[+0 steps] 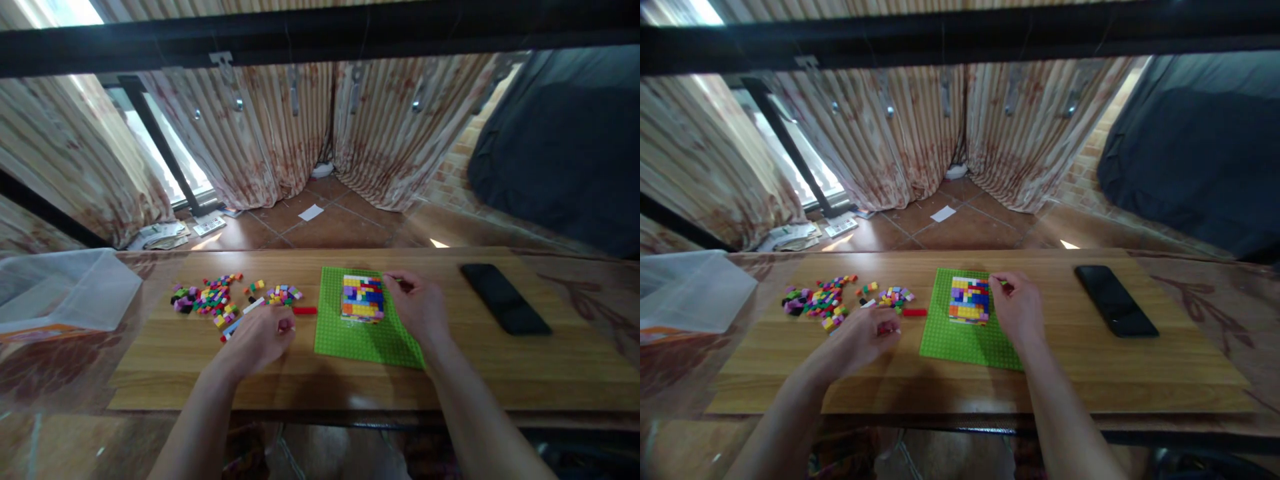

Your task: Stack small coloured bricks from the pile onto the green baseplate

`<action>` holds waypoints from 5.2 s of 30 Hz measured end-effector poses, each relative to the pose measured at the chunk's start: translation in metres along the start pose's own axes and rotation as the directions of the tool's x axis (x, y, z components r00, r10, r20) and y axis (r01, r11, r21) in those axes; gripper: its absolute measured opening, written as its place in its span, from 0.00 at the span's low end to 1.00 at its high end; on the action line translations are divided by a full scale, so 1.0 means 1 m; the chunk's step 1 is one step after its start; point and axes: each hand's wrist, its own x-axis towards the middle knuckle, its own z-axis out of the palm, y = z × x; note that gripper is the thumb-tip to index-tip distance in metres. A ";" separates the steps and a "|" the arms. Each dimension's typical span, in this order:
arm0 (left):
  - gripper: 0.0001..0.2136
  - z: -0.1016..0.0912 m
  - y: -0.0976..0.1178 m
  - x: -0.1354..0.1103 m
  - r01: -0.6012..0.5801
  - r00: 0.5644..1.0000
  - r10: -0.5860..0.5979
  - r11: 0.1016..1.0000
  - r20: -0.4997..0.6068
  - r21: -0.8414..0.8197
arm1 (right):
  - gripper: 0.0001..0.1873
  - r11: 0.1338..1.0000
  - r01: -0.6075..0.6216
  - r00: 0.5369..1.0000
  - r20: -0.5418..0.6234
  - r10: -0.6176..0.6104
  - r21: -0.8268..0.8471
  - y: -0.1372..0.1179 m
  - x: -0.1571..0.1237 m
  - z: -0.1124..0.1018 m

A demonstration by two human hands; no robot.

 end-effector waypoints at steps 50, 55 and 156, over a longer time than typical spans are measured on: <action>0.05 0.028 0.056 0.040 -0.312 0.877 0.173 0.914 -0.449 -0.258 | 0.09 0.904 0.075 0.954 0.234 -0.188 0.421 -0.019 -0.009 -0.012; 0.05 0.039 0.068 0.048 -0.394 0.855 0.230 0.871 -0.466 -0.293 | 0.07 0.913 0.171 0.889 0.341 -0.305 0.372 -0.019 -0.014 -0.015; 0.12 0.022 0.036 0.056 -0.071 0.766 -0.454 0.645 -0.456 -0.761 | 0.17 0.884 -0.191 0.976 -0.012 0.217 0.426 -0.006 0.003 -0.026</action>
